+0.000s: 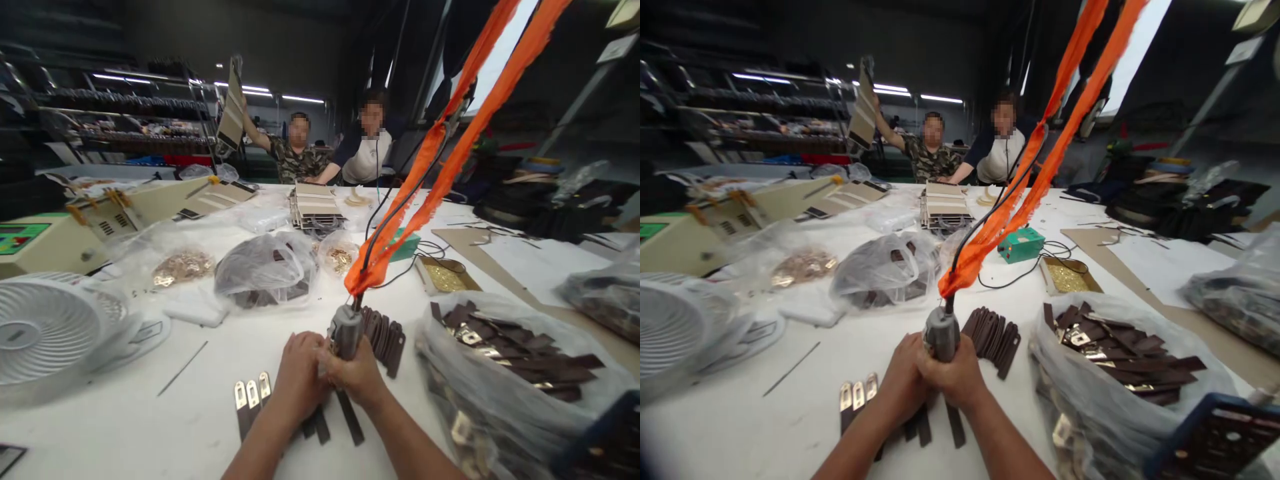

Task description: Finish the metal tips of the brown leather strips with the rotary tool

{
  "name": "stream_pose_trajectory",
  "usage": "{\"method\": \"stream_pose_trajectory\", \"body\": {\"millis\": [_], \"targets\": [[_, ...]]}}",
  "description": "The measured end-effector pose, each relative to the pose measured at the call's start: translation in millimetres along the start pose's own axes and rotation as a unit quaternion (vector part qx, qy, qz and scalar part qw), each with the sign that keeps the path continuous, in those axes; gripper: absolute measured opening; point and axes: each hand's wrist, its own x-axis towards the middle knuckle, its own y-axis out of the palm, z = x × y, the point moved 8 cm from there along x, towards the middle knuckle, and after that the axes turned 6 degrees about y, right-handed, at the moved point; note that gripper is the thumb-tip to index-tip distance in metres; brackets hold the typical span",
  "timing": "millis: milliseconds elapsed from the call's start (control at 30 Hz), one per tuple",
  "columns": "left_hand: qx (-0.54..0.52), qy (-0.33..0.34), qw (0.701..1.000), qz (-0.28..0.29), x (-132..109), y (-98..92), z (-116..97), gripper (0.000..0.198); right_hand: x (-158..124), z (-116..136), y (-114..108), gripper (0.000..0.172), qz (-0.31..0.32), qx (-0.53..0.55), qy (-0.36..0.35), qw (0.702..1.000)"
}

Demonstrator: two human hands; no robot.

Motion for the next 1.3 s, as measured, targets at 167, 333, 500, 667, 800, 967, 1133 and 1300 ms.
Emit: {"method": "stream_pose_trajectory", "body": {"millis": [167,333,500,667,800,967,1133,1300], "targets": [[0.001,0.003,1.0,-0.007,0.0,-4.4,-2.6,0.027,-5.3,11.1,-7.1,0.05,-0.045,0.041,0.003,0.998],[-0.013,0.052,0.999,0.007,-4.3,-8.4,-8.7,0.008,-19.7,46.6,-46.1,0.062,-0.192,-0.073,0.016,0.979],[-0.014,0.11,0.994,-0.02,-3.7,-18.8,-19.5,0.026,-25.2,37.4,-80.5,0.057,-0.188,-0.271,0.06,0.942],[0.007,0.064,0.99,-0.126,-10.9,-62.9,-9.1,0.03,-27.5,5.3,-100.1,0.069,-0.177,-0.334,0.066,0.923],[0.066,-0.029,0.984,-0.164,-50.8,-99.8,20.6,0.034,-33.4,-5.9,-110.9,0.075,-0.184,-0.36,0.102,0.909],[0.137,-0.139,0.971,-0.137,-115.2,-106.7,46.2,0.039,-69.7,14.8,-104.6,0.066,-0.261,-0.441,0.018,0.859],[0.177,-0.181,0.96,-0.117,-145.3,-88.5,38.4,0.044,-104.1,7.5,-41.8,0.048,-0.161,-0.474,-0.065,0.863],[0.213,-0.194,0.951,-0.114,-153.8,-82.7,23.5,0.05,-102.0,-24.3,-6.4,0.058,-0.054,-0.54,0.041,0.839]]}}
